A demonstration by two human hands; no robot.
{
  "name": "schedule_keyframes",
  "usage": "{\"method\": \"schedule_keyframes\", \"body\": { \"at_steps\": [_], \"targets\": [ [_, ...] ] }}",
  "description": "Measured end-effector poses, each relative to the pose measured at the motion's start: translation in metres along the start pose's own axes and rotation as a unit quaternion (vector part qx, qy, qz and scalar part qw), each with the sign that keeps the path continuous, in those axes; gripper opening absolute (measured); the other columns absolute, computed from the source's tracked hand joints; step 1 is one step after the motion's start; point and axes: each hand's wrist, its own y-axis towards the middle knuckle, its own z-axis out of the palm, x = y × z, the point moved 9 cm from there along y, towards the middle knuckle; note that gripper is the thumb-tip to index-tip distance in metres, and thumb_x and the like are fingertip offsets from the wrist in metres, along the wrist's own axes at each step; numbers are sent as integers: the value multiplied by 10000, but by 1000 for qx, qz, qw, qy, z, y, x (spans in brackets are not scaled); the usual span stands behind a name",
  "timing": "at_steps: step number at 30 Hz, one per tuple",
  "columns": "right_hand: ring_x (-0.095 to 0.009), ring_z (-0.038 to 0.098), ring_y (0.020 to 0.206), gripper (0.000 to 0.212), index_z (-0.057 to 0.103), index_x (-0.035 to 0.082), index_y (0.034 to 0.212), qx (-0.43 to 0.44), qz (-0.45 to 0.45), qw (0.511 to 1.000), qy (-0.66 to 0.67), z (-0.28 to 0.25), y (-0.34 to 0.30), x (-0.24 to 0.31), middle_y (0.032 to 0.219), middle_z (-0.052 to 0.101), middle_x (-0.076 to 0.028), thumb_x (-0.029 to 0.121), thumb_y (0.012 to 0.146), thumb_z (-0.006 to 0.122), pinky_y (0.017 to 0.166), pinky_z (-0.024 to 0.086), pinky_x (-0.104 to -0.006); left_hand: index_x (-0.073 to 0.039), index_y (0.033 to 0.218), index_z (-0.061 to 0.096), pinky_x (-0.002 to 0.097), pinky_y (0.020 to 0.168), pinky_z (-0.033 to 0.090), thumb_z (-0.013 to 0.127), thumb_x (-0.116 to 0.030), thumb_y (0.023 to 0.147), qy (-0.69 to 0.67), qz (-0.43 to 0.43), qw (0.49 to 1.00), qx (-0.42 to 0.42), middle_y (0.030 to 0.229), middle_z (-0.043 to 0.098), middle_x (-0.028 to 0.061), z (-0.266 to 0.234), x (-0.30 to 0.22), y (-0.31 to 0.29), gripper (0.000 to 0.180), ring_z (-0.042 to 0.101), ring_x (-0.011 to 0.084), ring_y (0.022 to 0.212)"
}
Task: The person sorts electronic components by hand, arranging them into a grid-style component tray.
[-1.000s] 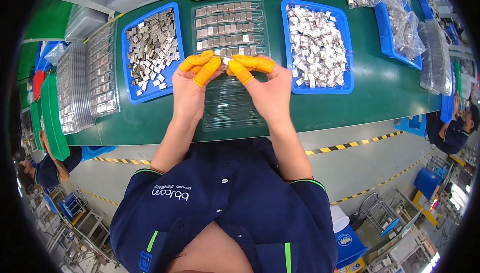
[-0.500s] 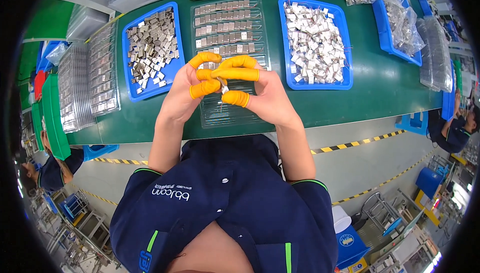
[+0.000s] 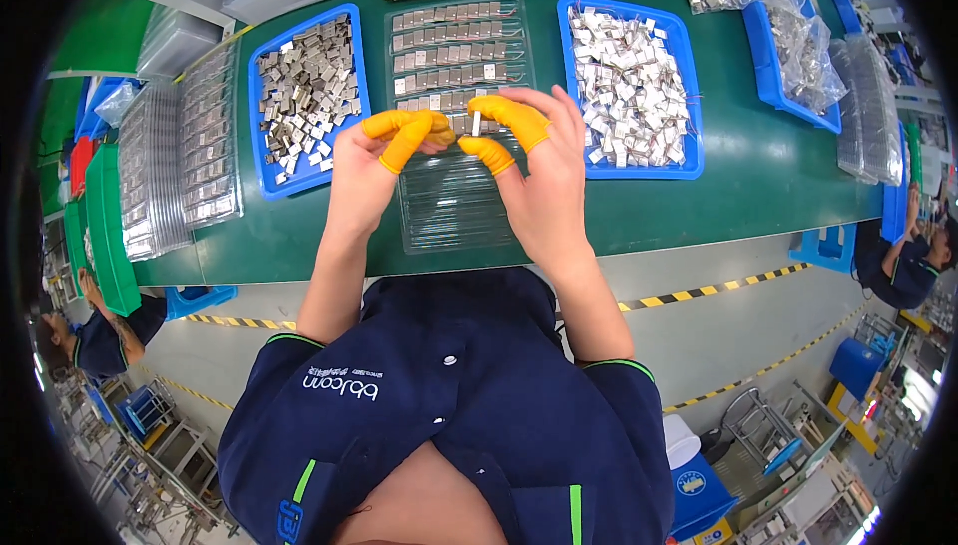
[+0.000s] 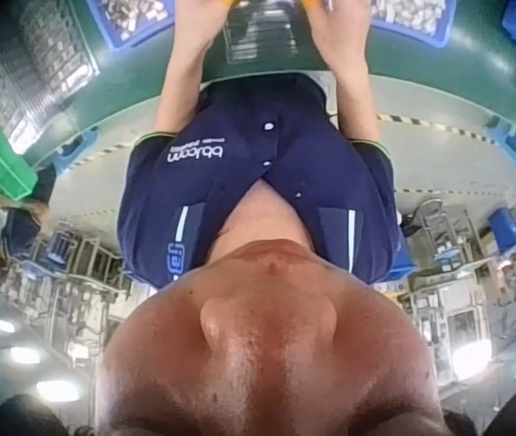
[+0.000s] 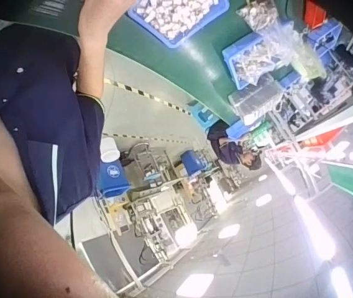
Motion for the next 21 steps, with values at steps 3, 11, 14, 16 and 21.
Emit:
{"method": "schedule_keyframes", "body": {
  "at_steps": [3,11,14,16,21],
  "targets": [
    [-203,537,985,306,642,74,953,13,-98,991,-91,8,0,21,914,590,-43,45,652,684,979,313,-447,52,985,629,254,773,500,644,-42,798,37,-9,999,-8,906,656,99,2,0,-8,210,627,141,829],
    [-201,545,932,309,664,77,927,4,-103,994,-42,12,-5,26,882,590,-36,38,624,710,978,325,-453,61,965,634,241,706,506,644,-56,799,-7,-10,1000,-21,845,660,91,-1,1,-12,203,627,129,749],
    [-201,551,901,268,673,103,882,-36,-50,998,-14,5,-7,14,835,576,-26,55,621,711,958,345,-448,61,967,628,248,703,502,624,-71,820,-35,-9,999,3,833,653,92,2,1,-13,197,621,133,727],
    [-206,557,876,236,680,104,844,-33,-72,997,-19,4,-9,18,809,583,-21,54,616,715,946,359,-448,56,980,608,252,742,493,601,-67,837,-46,12,998,29,865,642,89,6,0,-15,189,616,141,767],
    [-201,563,861,210,681,93,832,-22,-56,997,36,5,-12,13,824,600,-26,37,633,716,926,376,-435,42,992,570,254,782,479,568,-57,856,-32,3,999,43,913,617,77,9,6,-17,168,602,145,828]
  ]
}}
